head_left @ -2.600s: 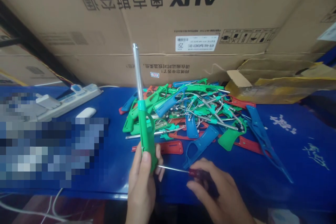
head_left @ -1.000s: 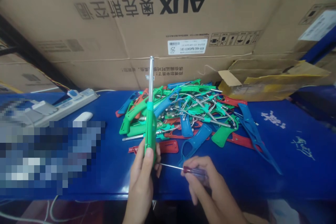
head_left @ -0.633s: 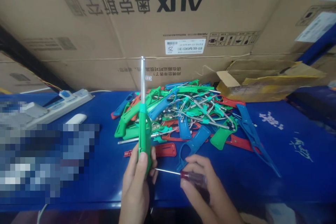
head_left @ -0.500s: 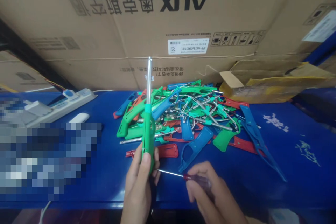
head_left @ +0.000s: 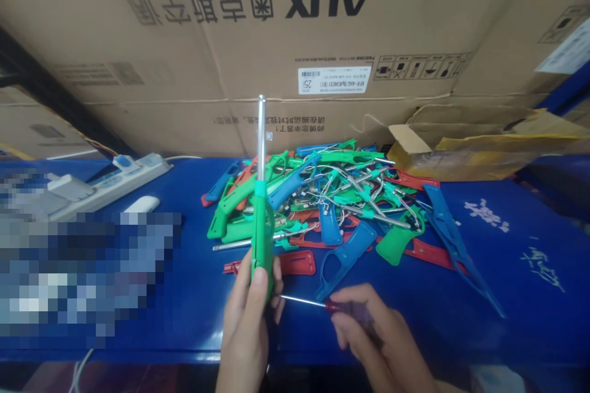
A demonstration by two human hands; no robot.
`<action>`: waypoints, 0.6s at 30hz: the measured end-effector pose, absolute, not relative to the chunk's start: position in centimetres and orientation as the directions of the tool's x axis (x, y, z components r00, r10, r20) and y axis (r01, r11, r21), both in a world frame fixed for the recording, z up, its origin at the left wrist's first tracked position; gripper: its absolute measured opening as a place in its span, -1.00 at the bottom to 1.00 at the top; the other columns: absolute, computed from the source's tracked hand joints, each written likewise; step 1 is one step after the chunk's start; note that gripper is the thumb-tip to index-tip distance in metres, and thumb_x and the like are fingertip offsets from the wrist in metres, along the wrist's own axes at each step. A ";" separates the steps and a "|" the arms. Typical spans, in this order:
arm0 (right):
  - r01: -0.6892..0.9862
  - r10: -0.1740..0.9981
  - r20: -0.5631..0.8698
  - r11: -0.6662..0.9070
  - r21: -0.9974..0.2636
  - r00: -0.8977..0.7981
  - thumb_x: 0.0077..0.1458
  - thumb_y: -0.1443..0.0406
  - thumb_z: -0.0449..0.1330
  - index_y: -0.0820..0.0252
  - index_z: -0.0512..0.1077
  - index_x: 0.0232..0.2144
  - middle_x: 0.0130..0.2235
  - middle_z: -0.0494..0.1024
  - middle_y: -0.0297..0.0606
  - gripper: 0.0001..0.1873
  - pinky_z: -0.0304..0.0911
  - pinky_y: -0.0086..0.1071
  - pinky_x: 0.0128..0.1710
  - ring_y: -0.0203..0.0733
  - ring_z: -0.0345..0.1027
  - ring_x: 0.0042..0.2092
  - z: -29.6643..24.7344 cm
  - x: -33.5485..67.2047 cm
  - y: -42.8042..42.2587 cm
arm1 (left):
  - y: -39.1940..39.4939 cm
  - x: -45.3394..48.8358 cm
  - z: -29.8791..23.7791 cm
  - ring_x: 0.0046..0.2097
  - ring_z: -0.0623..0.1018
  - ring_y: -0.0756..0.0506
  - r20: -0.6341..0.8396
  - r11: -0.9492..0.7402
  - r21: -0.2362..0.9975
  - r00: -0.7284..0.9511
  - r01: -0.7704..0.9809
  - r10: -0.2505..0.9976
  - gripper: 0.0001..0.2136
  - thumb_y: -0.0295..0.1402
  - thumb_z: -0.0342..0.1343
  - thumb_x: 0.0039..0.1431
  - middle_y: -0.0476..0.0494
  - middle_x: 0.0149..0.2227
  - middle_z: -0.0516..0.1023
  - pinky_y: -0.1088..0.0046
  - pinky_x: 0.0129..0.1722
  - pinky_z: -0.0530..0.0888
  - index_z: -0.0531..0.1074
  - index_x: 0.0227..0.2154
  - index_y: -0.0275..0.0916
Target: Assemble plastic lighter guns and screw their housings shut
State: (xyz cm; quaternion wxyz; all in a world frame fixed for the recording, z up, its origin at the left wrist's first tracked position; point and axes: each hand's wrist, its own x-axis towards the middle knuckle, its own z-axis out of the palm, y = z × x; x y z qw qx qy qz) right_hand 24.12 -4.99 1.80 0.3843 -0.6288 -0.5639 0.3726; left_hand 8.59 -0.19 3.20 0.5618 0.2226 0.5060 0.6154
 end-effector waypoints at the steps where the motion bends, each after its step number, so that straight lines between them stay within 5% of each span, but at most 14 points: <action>1: 0.439 0.997 -0.039 -0.066 -0.896 0.071 0.35 -0.07 0.05 0.00 0.51 -0.23 -0.54 0.49 -0.41 -0.61 0.34 -0.50 -0.38 -0.28 0.41 -0.47 1.7 24.3 -4.8 | -0.3 8.7 3.2 -0.35 0.38 0.02 -0.286 0.137 0.881 -0.279 -0.453 0.916 -0.56 -0.02 0.40 0.07 -0.06 -0.29 0.46 0.65 -0.46 0.35 0.54 -0.08 -0.16; 5: 0.527 0.998 -0.043 -0.064 -0.848 0.052 0.39 -0.04 -0.03 0.04 0.48 -0.35 -0.62 0.37 -0.43 -0.54 0.31 -0.48 -0.34 -0.28 0.34 -0.51 1.6 24.4 -4.3 | -0.5 8.7 3.2 -0.33 0.39 0.01 -0.232 0.092 0.904 -0.298 -0.418 0.926 -0.52 -0.01 0.38 0.09 -0.10 -0.25 0.48 0.64 -0.46 0.37 0.56 -0.02 -0.16; 10: 0.556 0.997 -0.079 -0.080 -0.827 0.025 0.30 -0.04 0.11 -0.04 0.53 -0.23 -0.47 0.57 -0.41 -0.68 0.35 -0.51 -0.35 -0.25 0.48 -0.36 2.3 24.3 -4.9 | -0.4 8.6 3.2 -0.33 0.40 -0.01 -0.213 0.066 0.898 -0.297 -0.436 0.931 -0.52 -0.03 0.36 0.12 -0.10 -0.28 0.48 0.65 -0.48 0.36 0.54 0.03 -0.15; 18: 0.620 0.998 -0.013 0.023 -0.784 -0.054 0.35 0.01 0.06 -0.07 0.56 -0.27 -0.48 0.58 -0.36 -0.67 0.43 -0.46 -0.36 -0.20 0.53 -0.38 3.1 24.9 -4.5 | -0.5 7.9 2.9 -0.22 0.51 -0.05 -0.315 0.147 0.864 -0.290 -0.481 0.904 -0.45 0.01 0.43 0.01 -0.11 -0.20 0.54 0.61 -0.33 0.47 0.54 0.03 -0.12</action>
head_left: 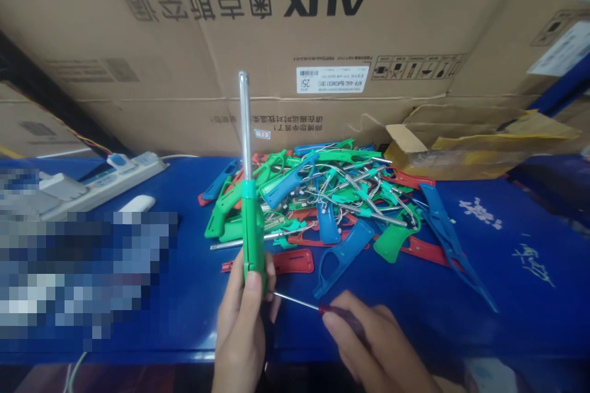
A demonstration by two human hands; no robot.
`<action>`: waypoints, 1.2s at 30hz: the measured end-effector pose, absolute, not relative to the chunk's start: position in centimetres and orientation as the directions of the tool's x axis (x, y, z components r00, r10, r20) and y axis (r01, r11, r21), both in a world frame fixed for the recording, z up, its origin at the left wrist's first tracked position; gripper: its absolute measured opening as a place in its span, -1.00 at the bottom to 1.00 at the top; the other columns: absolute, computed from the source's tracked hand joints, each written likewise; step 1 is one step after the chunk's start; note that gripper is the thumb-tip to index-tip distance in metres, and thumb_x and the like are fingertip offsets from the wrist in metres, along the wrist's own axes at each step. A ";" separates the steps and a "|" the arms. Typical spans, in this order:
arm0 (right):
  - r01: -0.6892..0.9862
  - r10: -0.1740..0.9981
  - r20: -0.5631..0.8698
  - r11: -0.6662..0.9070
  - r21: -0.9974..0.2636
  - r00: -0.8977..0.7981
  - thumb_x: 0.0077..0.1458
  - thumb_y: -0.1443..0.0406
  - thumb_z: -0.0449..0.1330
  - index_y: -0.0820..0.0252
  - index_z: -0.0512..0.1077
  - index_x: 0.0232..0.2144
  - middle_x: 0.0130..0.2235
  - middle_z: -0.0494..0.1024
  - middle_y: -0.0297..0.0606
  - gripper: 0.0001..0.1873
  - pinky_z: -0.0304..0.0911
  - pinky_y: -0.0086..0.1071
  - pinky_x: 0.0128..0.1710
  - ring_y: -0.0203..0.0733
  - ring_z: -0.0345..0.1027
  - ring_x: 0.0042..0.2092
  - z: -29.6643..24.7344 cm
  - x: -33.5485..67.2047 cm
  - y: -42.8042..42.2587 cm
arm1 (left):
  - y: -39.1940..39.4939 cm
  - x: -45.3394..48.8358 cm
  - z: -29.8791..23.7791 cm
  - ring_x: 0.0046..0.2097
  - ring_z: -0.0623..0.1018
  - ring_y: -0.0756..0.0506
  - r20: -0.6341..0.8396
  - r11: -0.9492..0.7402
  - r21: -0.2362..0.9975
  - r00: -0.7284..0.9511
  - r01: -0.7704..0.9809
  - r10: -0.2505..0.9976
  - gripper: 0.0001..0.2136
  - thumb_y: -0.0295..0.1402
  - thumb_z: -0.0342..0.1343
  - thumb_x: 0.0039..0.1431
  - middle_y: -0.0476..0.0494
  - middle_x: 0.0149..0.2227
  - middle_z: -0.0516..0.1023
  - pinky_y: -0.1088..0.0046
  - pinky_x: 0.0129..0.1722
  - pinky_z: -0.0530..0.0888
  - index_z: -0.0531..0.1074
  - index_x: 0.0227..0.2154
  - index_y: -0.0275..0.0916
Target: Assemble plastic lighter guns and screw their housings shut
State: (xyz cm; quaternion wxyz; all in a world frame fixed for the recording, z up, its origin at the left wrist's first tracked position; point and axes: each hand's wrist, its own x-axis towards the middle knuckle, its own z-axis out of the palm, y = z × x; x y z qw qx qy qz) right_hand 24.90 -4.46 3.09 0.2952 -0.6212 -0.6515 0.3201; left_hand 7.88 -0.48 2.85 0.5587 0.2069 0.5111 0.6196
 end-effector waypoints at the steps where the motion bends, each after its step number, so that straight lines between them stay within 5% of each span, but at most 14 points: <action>1: 0.622 0.997 -0.009 0.037 -0.782 -0.071 0.36 0.02 0.05 -0.07 0.56 -0.27 -0.47 0.59 -0.36 -0.67 0.44 -0.45 -0.35 -0.20 0.53 -0.38 3.1 24.9 -4.4 | -0.5 7.9 3.0 -0.23 0.50 -0.04 -0.316 0.144 0.862 -0.294 -0.486 0.902 -0.46 0.01 0.42 0.03 -0.10 -0.22 0.54 0.62 -0.34 0.46 0.55 0.03 -0.12; 8: 0.558 1.000 0.002 0.017 -0.830 -0.027 0.29 0.04 0.14 -0.07 0.52 -0.04 -0.21 0.67 -0.34 -0.71 0.46 -0.42 -0.19 -0.18 0.58 -0.19 2.3 24.8 -4.7 | -0.4 8.5 3.6 -0.33 0.41 -0.01 -0.245 0.092 0.877 -0.276 -0.472 0.929 -0.57 -0.03 0.37 0.11 -0.09 -0.25 0.51 0.63 -0.48 0.36 0.55 -0.05 -0.14; 17: 0.510 0.999 -0.044 -0.023 -0.860 -0.029 0.40 0.02 0.00 0.05 0.51 -0.33 -0.38 0.60 -0.36 -0.58 0.37 -0.44 -0.16 -0.23 0.49 -0.28 2.2 24.6 -3.7 | -0.3 8.5 3.6 -0.42 0.28 0.00 -0.160 0.054 0.908 -0.223 -0.415 0.962 -0.68 -0.05 0.26 0.24 -0.09 -0.29 0.44 0.60 -0.59 0.30 0.53 -0.13 -0.18; 23: 0.477 0.998 -0.008 -0.040 -0.878 0.069 0.25 0.02 0.19 -0.04 0.52 -0.11 -0.14 0.64 -0.32 -0.73 0.44 -0.45 -0.17 -0.20 0.54 -0.14 1.8 24.8 -4.5 | -0.3 8.5 3.6 -0.41 0.28 0.00 -0.142 0.053 0.917 -0.199 -0.396 0.970 -0.67 -0.04 0.26 0.23 -0.10 -0.29 0.41 0.59 -0.59 0.30 0.54 -0.14 -0.19; 29: 0.399 0.994 -0.083 -0.105 -0.911 0.073 0.23 0.00 0.23 0.09 0.54 -0.32 -0.57 0.51 -0.41 -0.68 0.24 -0.52 -0.58 -0.35 0.27 -0.62 1.5 24.9 -3.7 | -0.3 8.6 3.6 -0.42 0.29 0.01 -0.186 0.098 0.926 -0.214 -0.365 0.959 -0.60 -0.01 0.29 0.18 -0.09 -0.29 0.42 0.60 -0.60 0.29 0.54 -0.07 -0.18; 36: 0.495 0.999 0.029 0.010 -0.869 0.032 0.33 0.00 0.10 0.08 0.42 -0.52 -0.58 0.51 -0.40 -0.55 0.32 -0.48 -0.39 -0.28 0.38 -0.51 2.4 24.0 -3.7 | -0.5 8.6 3.5 -0.47 0.27 0.04 -0.245 0.148 0.918 -0.234 -0.368 0.941 -0.57 0.04 0.33 0.12 -0.06 -0.34 0.41 0.61 -0.61 0.24 0.54 -0.12 -0.19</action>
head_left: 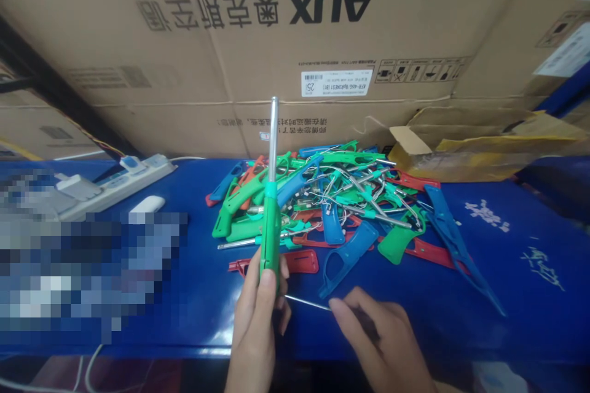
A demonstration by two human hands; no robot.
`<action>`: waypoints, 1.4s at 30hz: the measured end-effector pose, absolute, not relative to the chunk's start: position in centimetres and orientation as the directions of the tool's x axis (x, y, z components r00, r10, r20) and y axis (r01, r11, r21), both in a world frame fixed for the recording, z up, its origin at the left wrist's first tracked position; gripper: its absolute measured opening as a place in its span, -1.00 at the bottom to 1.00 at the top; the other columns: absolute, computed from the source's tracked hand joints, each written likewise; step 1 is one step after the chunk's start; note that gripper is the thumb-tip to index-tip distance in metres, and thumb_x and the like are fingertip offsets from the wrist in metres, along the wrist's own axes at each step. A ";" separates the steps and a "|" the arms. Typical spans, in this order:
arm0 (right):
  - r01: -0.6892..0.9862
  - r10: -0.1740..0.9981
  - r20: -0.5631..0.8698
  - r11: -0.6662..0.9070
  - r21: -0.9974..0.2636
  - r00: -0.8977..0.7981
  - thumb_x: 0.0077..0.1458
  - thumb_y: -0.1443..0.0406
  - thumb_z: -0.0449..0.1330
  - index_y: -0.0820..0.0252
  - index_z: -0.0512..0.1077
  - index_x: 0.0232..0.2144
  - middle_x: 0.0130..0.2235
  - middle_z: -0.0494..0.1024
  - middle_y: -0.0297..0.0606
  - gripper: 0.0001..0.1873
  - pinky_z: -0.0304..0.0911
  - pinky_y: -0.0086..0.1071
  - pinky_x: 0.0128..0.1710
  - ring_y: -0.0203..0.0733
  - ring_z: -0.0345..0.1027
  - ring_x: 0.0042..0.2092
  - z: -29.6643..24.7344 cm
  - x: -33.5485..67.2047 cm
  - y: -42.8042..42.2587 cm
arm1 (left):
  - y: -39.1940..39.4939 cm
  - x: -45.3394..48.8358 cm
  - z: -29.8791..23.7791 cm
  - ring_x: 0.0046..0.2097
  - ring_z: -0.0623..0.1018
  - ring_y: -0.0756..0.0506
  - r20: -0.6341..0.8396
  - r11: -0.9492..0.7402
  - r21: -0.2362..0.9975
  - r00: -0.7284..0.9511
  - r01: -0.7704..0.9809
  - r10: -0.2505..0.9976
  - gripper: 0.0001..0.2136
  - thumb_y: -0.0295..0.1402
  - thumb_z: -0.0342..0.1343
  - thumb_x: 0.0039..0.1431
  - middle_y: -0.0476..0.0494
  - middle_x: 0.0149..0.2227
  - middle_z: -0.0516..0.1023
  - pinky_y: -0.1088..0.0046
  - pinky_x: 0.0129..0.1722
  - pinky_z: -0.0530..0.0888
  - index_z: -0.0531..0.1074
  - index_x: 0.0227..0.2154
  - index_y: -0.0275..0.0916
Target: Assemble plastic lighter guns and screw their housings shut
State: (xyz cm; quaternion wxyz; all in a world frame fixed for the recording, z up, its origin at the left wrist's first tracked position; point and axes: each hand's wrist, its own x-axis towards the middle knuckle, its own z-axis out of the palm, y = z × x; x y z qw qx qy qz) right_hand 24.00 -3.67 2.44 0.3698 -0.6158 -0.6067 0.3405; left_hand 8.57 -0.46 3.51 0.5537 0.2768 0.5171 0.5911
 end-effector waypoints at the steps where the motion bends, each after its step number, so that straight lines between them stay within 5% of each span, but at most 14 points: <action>1: 0.506 0.999 0.050 0.035 -0.862 0.017 0.32 0.00 0.10 0.07 0.44 -0.48 -0.55 0.53 -0.39 -0.59 0.34 -0.47 -0.37 -0.27 0.41 -0.49 2.4 24.0 -3.8 | -0.5 8.6 3.4 -0.45 0.30 0.03 -0.233 0.133 0.922 -0.248 -0.363 0.940 -0.57 0.04 0.33 0.13 -0.07 -0.32 0.43 0.61 -0.60 0.26 0.54 -0.11 -0.19; 7: 0.517 0.998 0.040 0.007 -0.856 0.052 0.26 0.08 0.18 0.00 0.51 -0.18 -0.18 0.66 -0.31 -0.79 0.46 -0.44 -0.18 -0.20 0.57 -0.17 1.4 24.7 -4.1 | -0.4 8.7 3.3 -0.44 0.29 0.02 -0.171 0.083 0.935 -0.232 -0.345 0.958 -0.59 -0.01 0.27 0.21 -0.09 -0.28 0.42 0.62 -0.61 0.28 0.51 -0.02 -0.17; 16: 0.472 0.999 0.018 -0.006 -0.882 0.047 0.36 0.00 0.07 0.08 0.49 -0.37 -0.47 0.55 -0.36 -0.60 0.36 -0.50 -0.33 -0.27 0.45 -0.41 1.8 24.3 -3.5 | -0.4 8.7 3.5 -0.48 0.28 0.04 -0.201 0.105 0.928 -0.245 -0.358 0.948 -0.54 0.03 0.31 0.14 -0.08 -0.31 0.42 0.63 -0.66 0.27 0.53 -0.03 -0.18; 22: 0.462 0.999 0.045 0.044 -0.886 -0.009 0.29 0.10 0.16 0.05 0.49 -0.16 -0.25 0.62 -0.30 -0.79 0.42 -0.45 -0.30 -0.24 0.50 -0.30 1.7 24.8 -3.6 | -0.4 8.8 3.5 -0.48 0.30 0.03 -0.174 0.082 0.932 -0.237 -0.353 0.956 -0.55 0.03 0.30 0.15 -0.07 -0.33 0.41 0.63 -0.67 0.29 0.53 -0.05 -0.18; 26: 0.463 0.999 0.048 0.037 -0.886 0.012 0.26 0.10 0.21 0.02 0.57 -0.26 -0.20 0.68 -0.30 -0.80 0.46 -0.44 -0.19 -0.19 0.57 -0.16 1.1 25.2 -3.6 | -0.4 8.9 3.6 -0.45 0.29 0.00 -0.148 0.055 0.937 -0.249 -0.344 0.957 -0.56 0.01 0.28 0.18 -0.09 -0.31 0.41 0.63 -0.68 0.31 0.53 -0.01 -0.18; 33: 0.512 0.985 -0.035 -0.118 -0.851 0.169 0.12 0.01 0.33 -0.08 0.65 -0.33 -0.36 0.68 -0.40 -0.80 0.46 -0.45 -0.20 -0.18 0.56 -0.25 1.8 24.4 -4.0 | -0.3 8.9 3.5 -0.47 0.27 0.01 -0.152 0.052 0.931 -0.255 -0.362 0.955 -0.64 -0.04 0.28 0.20 -0.08 -0.32 0.39 0.60 -0.67 0.37 0.53 -0.11 -0.21; 36: 0.472 0.995 -0.014 -0.060 -0.880 0.100 0.20 0.02 0.26 -0.05 0.62 -0.38 -0.50 0.61 -0.45 -0.76 0.41 -0.51 -0.33 -0.25 0.50 -0.41 2.2 24.1 -3.8 | -0.3 8.9 3.5 -0.46 0.28 0.01 -0.149 0.041 0.928 -0.267 -0.370 0.952 -0.64 -0.04 0.29 0.19 -0.08 -0.32 0.39 0.60 -0.65 0.37 0.53 -0.14 -0.22; 42: 0.489 0.975 0.216 0.165 -0.857 0.049 0.31 0.11 0.19 0.02 0.58 -0.34 -0.37 0.63 -0.40 -0.76 0.37 -0.53 -0.34 -0.29 0.51 -0.36 1.7 24.0 -3.4 | -0.4 8.8 3.3 -0.44 0.28 0.01 -0.158 0.060 0.929 -0.244 -0.365 0.957 -0.52 -0.04 0.26 0.23 -0.08 -0.31 0.39 0.61 -0.63 0.39 0.48 0.11 -0.20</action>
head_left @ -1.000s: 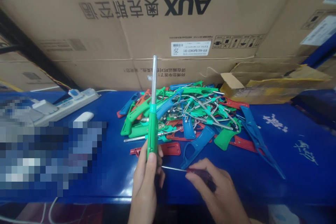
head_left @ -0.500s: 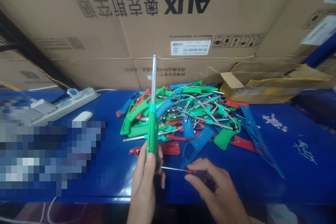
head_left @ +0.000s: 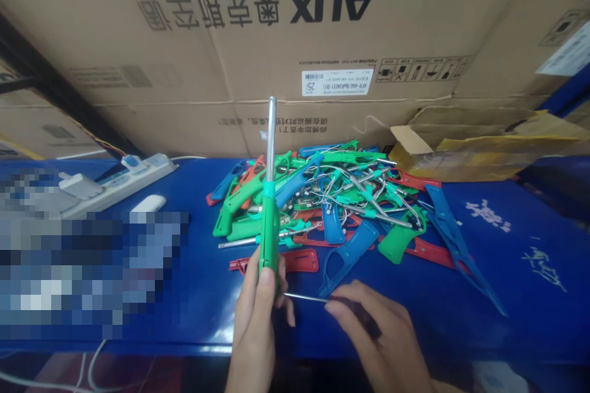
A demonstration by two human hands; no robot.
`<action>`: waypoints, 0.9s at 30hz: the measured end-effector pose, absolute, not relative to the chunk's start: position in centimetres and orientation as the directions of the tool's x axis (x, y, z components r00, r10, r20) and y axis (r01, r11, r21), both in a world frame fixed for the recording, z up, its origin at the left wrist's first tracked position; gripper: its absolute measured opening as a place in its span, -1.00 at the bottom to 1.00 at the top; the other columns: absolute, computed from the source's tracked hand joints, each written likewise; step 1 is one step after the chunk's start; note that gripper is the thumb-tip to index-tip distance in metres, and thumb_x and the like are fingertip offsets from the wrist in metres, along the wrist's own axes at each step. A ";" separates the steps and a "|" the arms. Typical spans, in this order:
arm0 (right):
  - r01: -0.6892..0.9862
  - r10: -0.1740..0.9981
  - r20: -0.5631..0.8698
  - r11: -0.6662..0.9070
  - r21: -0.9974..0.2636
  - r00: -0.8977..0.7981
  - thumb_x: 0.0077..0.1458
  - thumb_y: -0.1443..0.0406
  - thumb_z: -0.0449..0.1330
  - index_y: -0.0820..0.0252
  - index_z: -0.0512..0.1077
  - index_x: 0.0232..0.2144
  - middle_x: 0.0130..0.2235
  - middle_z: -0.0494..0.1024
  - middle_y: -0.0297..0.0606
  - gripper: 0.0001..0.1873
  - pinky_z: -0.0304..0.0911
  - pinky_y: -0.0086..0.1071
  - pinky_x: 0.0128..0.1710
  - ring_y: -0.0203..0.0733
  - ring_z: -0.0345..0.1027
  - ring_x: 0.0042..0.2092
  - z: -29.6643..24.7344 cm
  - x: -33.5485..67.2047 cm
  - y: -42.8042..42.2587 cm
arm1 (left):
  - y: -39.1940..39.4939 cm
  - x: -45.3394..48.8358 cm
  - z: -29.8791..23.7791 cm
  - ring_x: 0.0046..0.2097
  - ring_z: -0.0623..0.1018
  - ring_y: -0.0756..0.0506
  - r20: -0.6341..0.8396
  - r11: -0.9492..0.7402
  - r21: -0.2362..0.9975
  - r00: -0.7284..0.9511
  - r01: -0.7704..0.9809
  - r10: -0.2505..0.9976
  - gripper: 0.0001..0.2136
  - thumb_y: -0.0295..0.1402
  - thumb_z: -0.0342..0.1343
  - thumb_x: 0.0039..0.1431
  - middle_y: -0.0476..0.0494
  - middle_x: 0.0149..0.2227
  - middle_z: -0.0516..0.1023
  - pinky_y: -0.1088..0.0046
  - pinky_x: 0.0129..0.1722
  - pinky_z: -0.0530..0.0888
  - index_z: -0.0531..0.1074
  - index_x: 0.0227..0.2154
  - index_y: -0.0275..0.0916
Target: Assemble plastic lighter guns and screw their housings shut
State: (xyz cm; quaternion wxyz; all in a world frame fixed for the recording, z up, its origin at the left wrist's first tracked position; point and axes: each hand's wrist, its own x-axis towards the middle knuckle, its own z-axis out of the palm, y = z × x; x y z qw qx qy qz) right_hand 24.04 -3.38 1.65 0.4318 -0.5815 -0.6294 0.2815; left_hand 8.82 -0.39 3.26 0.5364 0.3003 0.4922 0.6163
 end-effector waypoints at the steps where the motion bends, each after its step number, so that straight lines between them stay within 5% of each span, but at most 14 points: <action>1: 0.494 0.967 0.253 0.200 -0.846 0.042 0.32 0.14 0.18 0.03 0.56 -0.32 -0.38 0.60 -0.40 -0.78 0.35 -0.53 -0.36 -0.30 0.49 -0.37 1.5 24.1 -3.4 | -0.4 8.8 3.2 -0.44 0.28 0.00 -0.157 0.062 0.929 -0.235 -0.364 0.959 -0.50 -0.04 0.25 0.25 -0.08 -0.31 0.39 0.61 -0.63 0.39 0.45 0.15 -0.19; 6: 0.437 0.946 0.325 0.296 -0.850 -0.008 0.26 0.26 0.24 0.03 0.48 -0.16 -0.27 0.57 -0.40 -0.91 0.37 -0.54 -0.36 -0.35 0.46 -0.37 1.2 24.3 -3.2 | -0.3 8.8 3.3 -0.43 0.27 0.01 -0.124 0.041 0.930 -0.208 -0.365 0.970 -0.58 -0.05 0.20 0.29 -0.10 -0.29 0.39 0.61 -0.61 0.38 0.49 0.08 -0.19; 14: 0.428 0.949 0.313 0.266 -0.864 0.043 0.22 0.24 0.33 0.00 0.55 -0.31 -0.33 0.62 -0.47 -0.96 0.41 -0.58 -0.29 -0.34 0.53 -0.31 0.7 24.3 -3.1 | -0.2 8.5 3.3 -0.45 0.25 0.03 -0.078 0.017 0.949 -0.181 -0.316 0.980 -0.62 -0.07 0.13 0.35 -0.15 -0.18 0.45 0.57 -0.60 0.39 0.50 0.05 -0.24; 22: 0.567 0.943 0.332 0.254 -0.783 0.036 0.30 0.08 0.23 -0.02 0.56 -0.29 -0.30 0.67 -0.46 -0.80 0.42 -0.50 -0.26 -0.26 0.57 -0.29 1.0 24.2 -3.5 | -0.3 8.3 3.0 -0.43 0.25 0.01 -0.093 0.034 0.939 -0.156 -0.344 0.983 -0.58 -0.09 0.13 0.37 -0.10 -0.23 0.40 0.58 -0.61 0.37 0.41 0.17 -0.19; 27: 0.575 0.926 0.377 0.314 -0.755 -0.011 0.35 0.19 0.17 0.07 0.47 -0.41 -0.45 0.49 -0.41 -0.75 0.33 -0.46 -0.36 -0.28 0.42 -0.40 1.6 24.2 -3.1 | -0.4 8.3 3.1 -0.45 0.24 0.03 -0.106 0.057 0.933 -0.119 -0.357 0.987 -0.65 -0.05 0.16 0.34 -0.05 -0.33 0.37 0.57 -0.56 0.38 0.51 -0.03 -0.21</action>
